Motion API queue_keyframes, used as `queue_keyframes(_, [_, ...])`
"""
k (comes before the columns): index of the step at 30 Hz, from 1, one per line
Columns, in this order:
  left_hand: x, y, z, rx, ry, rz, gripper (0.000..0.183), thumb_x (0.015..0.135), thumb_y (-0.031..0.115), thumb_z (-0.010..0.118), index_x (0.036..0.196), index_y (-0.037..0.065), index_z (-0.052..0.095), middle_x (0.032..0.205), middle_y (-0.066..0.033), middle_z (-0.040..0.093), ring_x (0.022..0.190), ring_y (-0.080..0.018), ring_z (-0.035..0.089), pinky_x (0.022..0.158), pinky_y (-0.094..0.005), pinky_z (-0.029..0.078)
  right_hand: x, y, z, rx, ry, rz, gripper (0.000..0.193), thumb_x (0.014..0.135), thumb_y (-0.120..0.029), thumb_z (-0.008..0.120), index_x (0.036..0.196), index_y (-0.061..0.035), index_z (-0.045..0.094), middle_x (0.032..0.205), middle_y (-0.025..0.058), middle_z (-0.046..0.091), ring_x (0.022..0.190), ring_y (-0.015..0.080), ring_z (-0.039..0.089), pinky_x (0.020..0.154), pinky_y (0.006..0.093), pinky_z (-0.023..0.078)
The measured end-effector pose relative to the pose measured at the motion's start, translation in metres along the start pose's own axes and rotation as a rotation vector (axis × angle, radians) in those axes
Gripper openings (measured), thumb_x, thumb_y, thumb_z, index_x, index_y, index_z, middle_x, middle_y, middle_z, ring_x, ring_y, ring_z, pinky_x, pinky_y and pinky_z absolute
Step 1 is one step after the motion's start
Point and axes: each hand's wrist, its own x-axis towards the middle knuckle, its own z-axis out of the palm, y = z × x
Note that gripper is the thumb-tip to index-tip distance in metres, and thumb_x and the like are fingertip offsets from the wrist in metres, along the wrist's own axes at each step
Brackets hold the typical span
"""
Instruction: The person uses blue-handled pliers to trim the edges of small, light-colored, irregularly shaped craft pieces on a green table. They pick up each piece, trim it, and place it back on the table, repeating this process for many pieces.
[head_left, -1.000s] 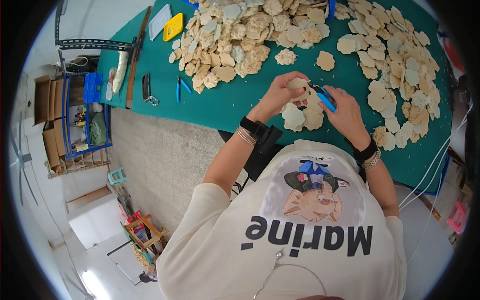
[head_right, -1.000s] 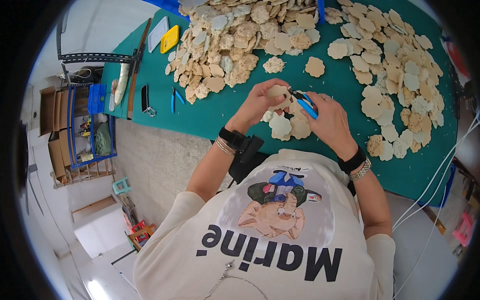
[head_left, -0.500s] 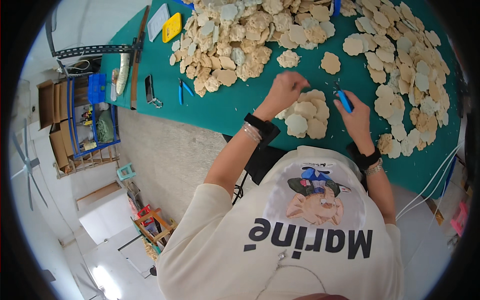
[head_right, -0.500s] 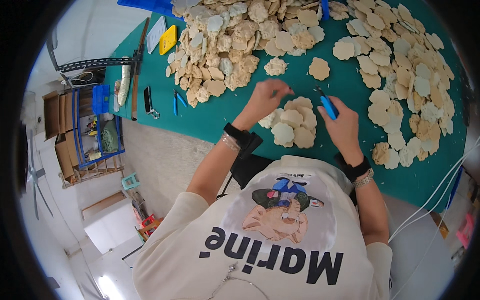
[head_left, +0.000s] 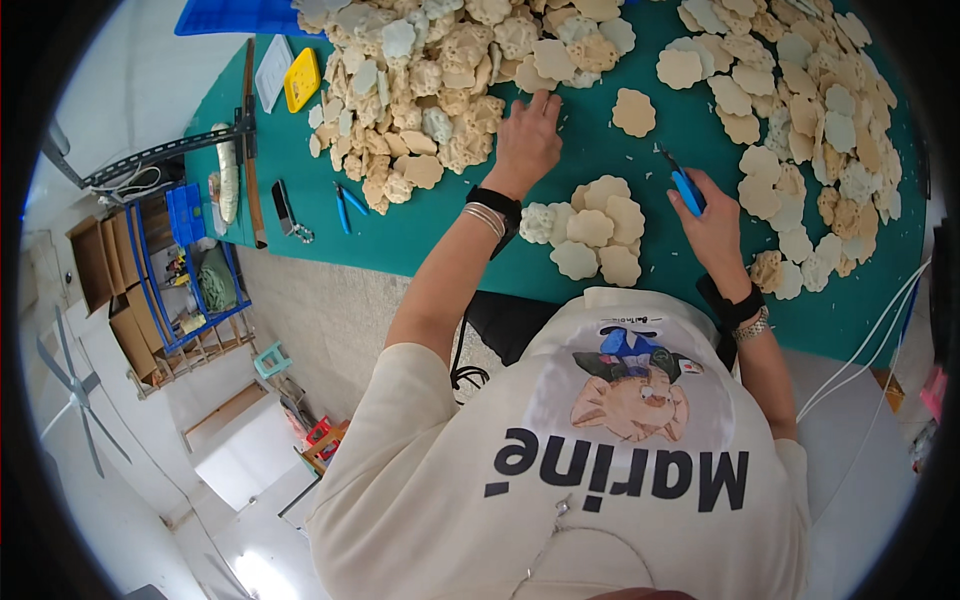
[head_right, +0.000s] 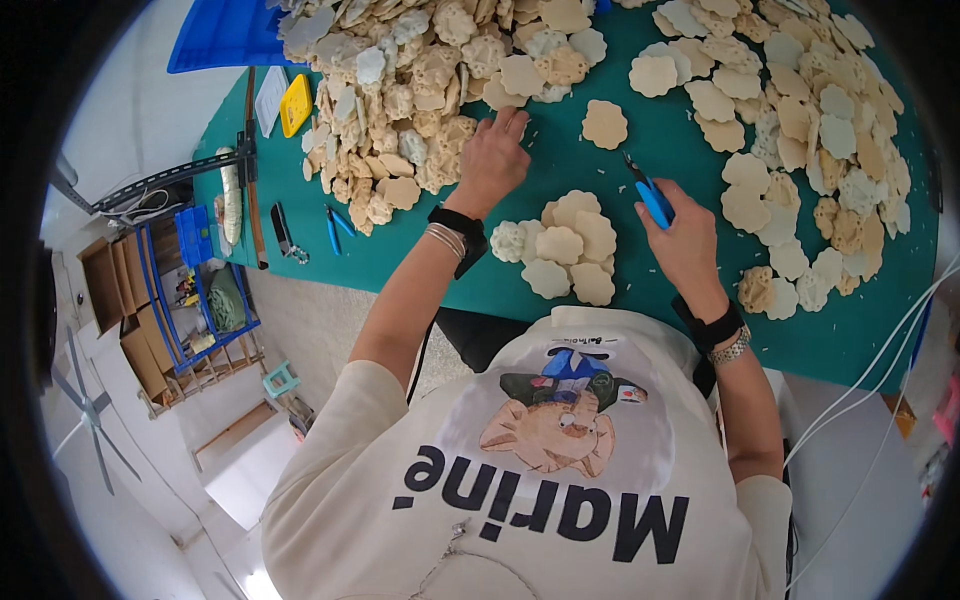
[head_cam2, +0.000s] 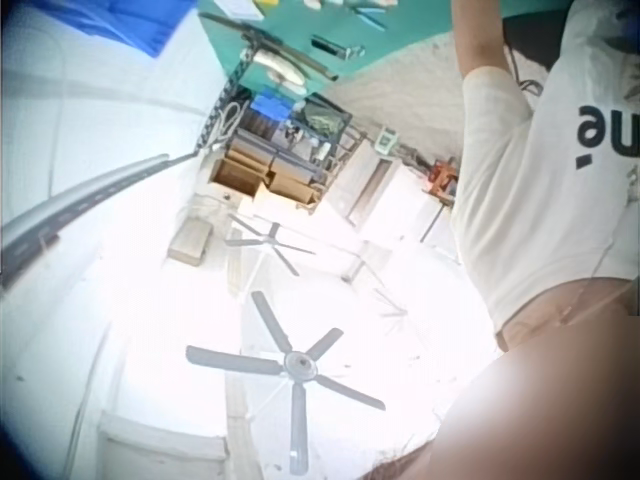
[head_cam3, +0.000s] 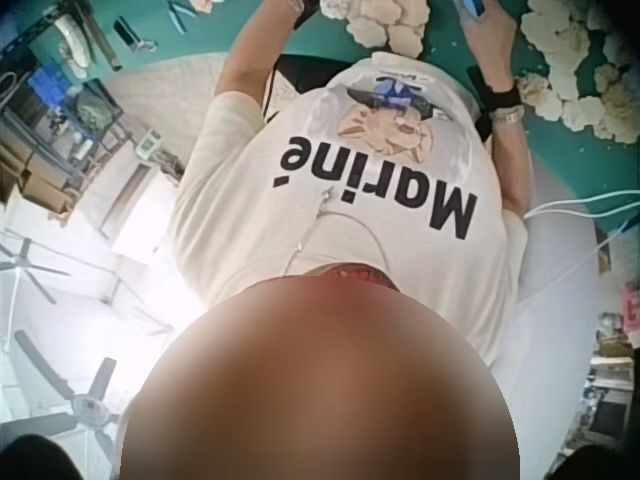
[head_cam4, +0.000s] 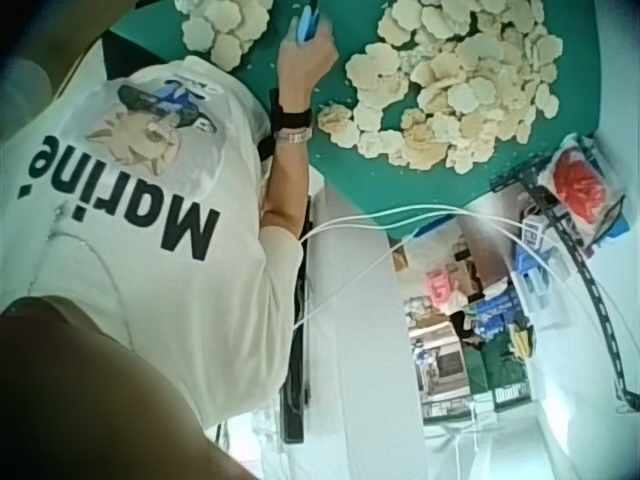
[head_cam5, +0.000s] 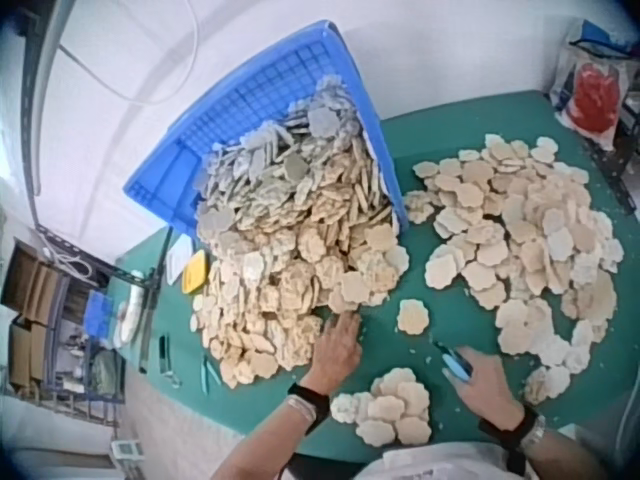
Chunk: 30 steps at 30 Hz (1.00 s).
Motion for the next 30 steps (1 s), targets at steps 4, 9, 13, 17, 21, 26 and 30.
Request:
queue_keyframes(4, [-0.013,0.007,-0.013,-0.195,-0.097,-0.105,0.045,0.079,0.003,0.061,0.124,0.007,0.055,0.119,-0.0097,0.06,0.098,-0.034,0.063,0.073,-0.0419,0.056,-0.002,-0.012,0.002,-0.026,-0.035,-0.034,0.035,0.084,-0.02,0.073,0.115,-0.0048,0.065,0.081,0.017,0.067,0.067,0.0295,0.065,0.063,0.0357,0.051])
queue_keyframes(9, [-0.043,0.031,-0.035,-1.42,-0.262,-0.379,0.029,0.095,0.01,0.058,0.124,0.006,0.057,0.115,-0.0052,0.067,0.097,-0.0196,0.067,0.072,-0.0294,0.056,-0.008,-0.024,0.005,-0.061,-0.121,-0.186,0.038,0.084,-0.018,0.072,0.118,-0.0059,0.062,0.088,0.013,0.066,0.074,0.027,0.065,0.067,0.0369,0.052])
queue_keyframes(13, [-0.061,0.047,-0.051,-1.435,-0.371,-0.336,0.028,0.098,0.012,0.057,0.124,0.003,0.057,0.105,-0.0045,0.067,0.09,-0.0123,0.064,0.068,-0.0265,0.055,-0.016,-0.035,0.005,-0.095,-0.181,-0.253,0.04,0.083,-0.018,0.072,0.12,-0.0062,0.061,0.09,0.0106,0.063,0.077,0.0253,0.063,0.069,0.037,0.051])
queue_keyframes(17, [-0.069,0.052,-0.06,-1.449,-0.382,-0.302,0.027,0.098,0.013,0.058,0.123,0.005,0.058,0.102,-0.0031,0.066,0.084,-0.0108,0.063,0.063,-0.026,0.052,-0.023,-0.044,0.003,-0.132,-0.204,-0.297,0.041,0.083,-0.017,0.071,0.12,-0.006,0.061,0.089,0.0099,0.061,0.078,0.0251,0.062,0.07,0.0374,0.051])
queue_keyframes(21, [-0.074,0.056,-0.065,-1.444,-0.372,-0.307,0.024,0.097,0.011,0.057,0.121,0.009,0.059,0.099,-0.0014,0.065,0.078,-0.0087,0.06,0.058,-0.0249,0.049,-0.03,-0.049,-0.002,-0.159,-0.192,-0.315,0.04,0.083,-0.017,0.071,0.12,-0.0058,0.061,0.087,0.0098,0.061,0.078,0.0252,0.061,0.07,0.0382,0.05])
queue_keyframes(26, [-0.076,0.06,-0.073,-1.443,-0.357,-0.301,0.024,0.096,0.009,0.056,0.12,0.008,0.06,0.097,-0.0011,0.065,0.075,-0.0081,0.058,0.056,-0.0248,0.047,-0.035,-0.053,-0.005,-0.186,-0.187,-0.319,0.04,0.083,-0.017,0.071,0.119,-0.0051,0.061,0.087,0.01,0.061,0.079,0.0259,0.061,0.07,0.0388,0.05])
queue_keyframes(30, [-0.077,0.061,-0.075,-1.4,-0.361,-0.264,0.025,0.096,0.009,0.057,0.121,0.008,0.06,0.096,-0.0003,0.065,0.075,-0.0074,0.057,0.056,-0.0236,0.046,-0.038,-0.055,-0.004,-0.19,-0.178,-0.34,0.04,0.082,-0.016,0.071,0.119,-0.0046,0.062,0.086,0.0107,0.061,0.077,0.0275,0.062,0.069,0.0396,0.05])
